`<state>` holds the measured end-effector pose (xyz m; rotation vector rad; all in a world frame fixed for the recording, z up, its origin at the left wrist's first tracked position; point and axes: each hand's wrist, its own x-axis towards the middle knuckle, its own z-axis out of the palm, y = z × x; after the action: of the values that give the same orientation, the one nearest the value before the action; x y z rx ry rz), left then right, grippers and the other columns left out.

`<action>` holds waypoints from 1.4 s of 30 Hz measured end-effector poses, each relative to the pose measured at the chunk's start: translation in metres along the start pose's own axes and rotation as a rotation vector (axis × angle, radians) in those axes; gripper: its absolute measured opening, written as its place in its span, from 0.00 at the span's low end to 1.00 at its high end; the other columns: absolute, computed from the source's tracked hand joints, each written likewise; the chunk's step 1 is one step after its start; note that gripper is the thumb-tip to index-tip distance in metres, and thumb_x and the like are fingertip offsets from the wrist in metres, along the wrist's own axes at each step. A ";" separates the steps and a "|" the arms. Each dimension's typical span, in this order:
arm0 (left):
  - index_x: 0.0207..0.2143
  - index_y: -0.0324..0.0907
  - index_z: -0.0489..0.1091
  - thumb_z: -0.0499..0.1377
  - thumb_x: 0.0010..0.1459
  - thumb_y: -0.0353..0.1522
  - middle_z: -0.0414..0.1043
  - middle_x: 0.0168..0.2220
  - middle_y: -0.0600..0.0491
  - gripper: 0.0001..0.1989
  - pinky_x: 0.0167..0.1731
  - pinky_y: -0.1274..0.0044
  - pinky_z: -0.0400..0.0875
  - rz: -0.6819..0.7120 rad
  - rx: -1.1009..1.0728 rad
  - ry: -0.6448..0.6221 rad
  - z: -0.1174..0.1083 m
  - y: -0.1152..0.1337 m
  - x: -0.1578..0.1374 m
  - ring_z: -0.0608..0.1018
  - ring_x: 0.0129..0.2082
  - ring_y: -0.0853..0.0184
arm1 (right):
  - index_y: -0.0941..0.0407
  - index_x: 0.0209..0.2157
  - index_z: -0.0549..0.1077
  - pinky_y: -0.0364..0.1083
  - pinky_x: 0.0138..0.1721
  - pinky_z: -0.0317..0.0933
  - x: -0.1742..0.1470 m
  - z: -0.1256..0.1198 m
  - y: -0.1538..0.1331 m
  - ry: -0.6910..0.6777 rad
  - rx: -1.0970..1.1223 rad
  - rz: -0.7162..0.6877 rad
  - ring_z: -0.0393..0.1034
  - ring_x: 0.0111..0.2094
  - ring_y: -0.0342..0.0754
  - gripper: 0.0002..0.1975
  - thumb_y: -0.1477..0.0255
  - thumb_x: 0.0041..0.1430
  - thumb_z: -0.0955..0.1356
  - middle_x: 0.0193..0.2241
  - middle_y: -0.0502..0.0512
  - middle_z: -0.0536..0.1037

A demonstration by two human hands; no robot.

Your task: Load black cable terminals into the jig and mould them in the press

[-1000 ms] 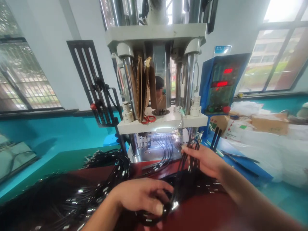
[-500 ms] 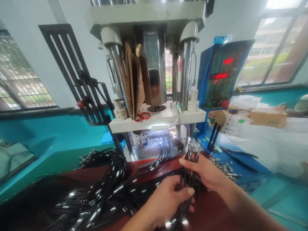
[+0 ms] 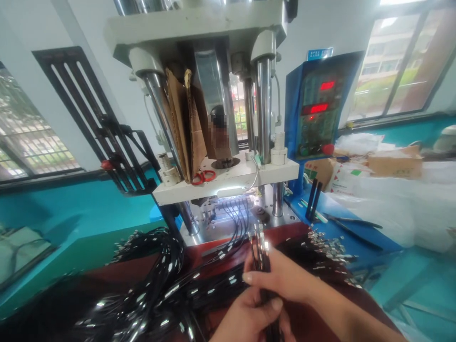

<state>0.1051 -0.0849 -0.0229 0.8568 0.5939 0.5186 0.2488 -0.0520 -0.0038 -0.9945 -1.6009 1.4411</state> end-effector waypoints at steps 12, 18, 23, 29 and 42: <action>0.36 0.36 0.67 0.60 0.54 0.30 0.70 0.27 0.51 0.08 0.28 0.74 0.68 0.024 -0.228 0.218 0.019 -0.005 0.006 0.75 0.25 0.68 | 0.55 0.32 0.74 0.43 0.34 0.61 0.017 -0.010 -0.009 0.177 -0.410 -0.240 0.68 0.29 0.42 0.06 0.72 0.60 0.65 0.28 0.48 0.73; 0.34 0.34 0.68 0.61 0.53 0.29 0.71 0.26 0.48 0.07 0.28 0.76 0.67 0.047 -0.236 0.283 0.021 -0.006 0.015 0.74 0.23 0.69 | 0.53 0.37 0.76 0.43 0.39 0.61 -0.001 -0.006 0.000 0.120 -0.548 -0.241 0.69 0.36 0.43 0.08 0.72 0.61 0.64 0.34 0.49 0.76; 0.38 0.35 0.68 0.63 0.51 0.28 0.72 0.28 0.50 0.12 0.29 0.74 0.69 0.043 -0.329 0.319 0.005 -0.018 0.006 0.75 0.26 0.67 | 0.53 0.39 0.75 0.43 0.39 0.61 0.020 -0.023 0.001 0.016 -0.704 -0.284 0.69 0.36 0.43 0.10 0.68 0.63 0.63 0.35 0.50 0.76; 0.40 0.37 0.69 0.64 0.50 0.26 0.70 0.31 0.51 0.14 0.34 0.70 0.73 0.056 -0.381 0.349 -0.007 -0.020 -0.013 0.77 0.30 0.66 | 0.59 0.33 0.75 0.46 0.38 0.59 0.090 -0.052 0.030 0.034 -1.055 -0.188 0.67 0.39 0.52 0.10 0.71 0.48 0.73 0.35 0.58 0.74; 0.37 0.37 0.65 0.61 0.51 0.27 0.68 0.25 0.54 0.10 0.29 0.73 0.73 0.060 -0.194 0.543 0.010 -0.014 -0.020 0.76 0.25 0.67 | 0.58 0.41 0.69 0.46 0.35 0.56 0.043 -0.080 -0.004 -0.137 -1.285 -0.174 0.68 0.36 0.51 0.12 0.77 0.52 0.66 0.39 0.61 0.72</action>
<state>0.0997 -0.1108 -0.0233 0.5467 0.9960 0.8597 0.3032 0.0203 0.0083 -1.3429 -2.6729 0.2038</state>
